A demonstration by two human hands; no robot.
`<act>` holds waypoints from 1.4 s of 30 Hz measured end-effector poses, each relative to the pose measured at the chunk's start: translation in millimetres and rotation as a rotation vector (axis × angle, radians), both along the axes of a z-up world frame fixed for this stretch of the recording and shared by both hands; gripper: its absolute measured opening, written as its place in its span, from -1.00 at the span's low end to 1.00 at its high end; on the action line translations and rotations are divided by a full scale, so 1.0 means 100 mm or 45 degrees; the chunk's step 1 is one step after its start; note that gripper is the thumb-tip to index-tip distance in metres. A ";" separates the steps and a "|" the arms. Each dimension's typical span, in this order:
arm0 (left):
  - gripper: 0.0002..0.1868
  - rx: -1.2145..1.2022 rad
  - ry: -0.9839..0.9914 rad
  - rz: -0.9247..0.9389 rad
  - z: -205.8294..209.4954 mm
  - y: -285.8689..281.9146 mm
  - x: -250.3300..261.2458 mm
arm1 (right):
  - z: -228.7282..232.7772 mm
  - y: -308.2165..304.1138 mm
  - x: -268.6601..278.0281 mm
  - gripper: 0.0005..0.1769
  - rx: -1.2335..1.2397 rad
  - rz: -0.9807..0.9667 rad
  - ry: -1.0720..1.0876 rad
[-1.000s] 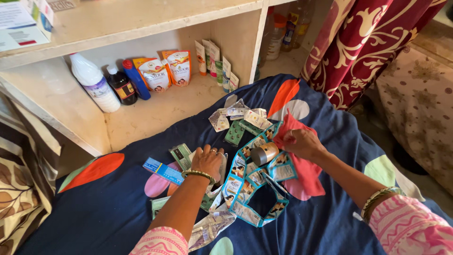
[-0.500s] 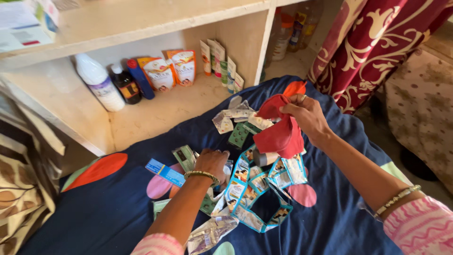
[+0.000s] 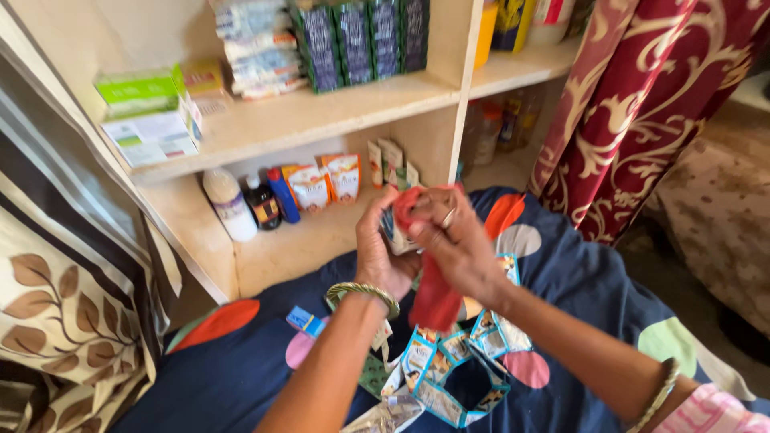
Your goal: The person sits on a mat and wipes various personal care items, including tubes, boxes, and sachets, with a red cloth. They then place the cleaned items onto a nearby white shelf.
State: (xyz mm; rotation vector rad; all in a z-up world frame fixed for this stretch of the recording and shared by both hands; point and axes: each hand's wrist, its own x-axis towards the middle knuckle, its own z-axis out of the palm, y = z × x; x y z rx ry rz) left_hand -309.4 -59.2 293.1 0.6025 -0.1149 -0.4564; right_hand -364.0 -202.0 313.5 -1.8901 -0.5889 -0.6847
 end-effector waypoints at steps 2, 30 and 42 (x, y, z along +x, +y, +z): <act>-0.41 -0.212 -0.117 -0.049 0.18 -0.02 -0.09 | 0.20 0.05 -0.13 -0.73 -0.228 0.048 -0.159; -0.44 -0.120 -0.498 0.086 1.99 0.20 -1.23 | 1.85 0.67 -0.86 -0.33 -0.268 -0.387 -0.516; -0.46 0.009 -0.604 -0.015 2.17 0.38 -1.29 | 1.97 0.35 -0.79 -0.39 0.189 -0.343 -0.029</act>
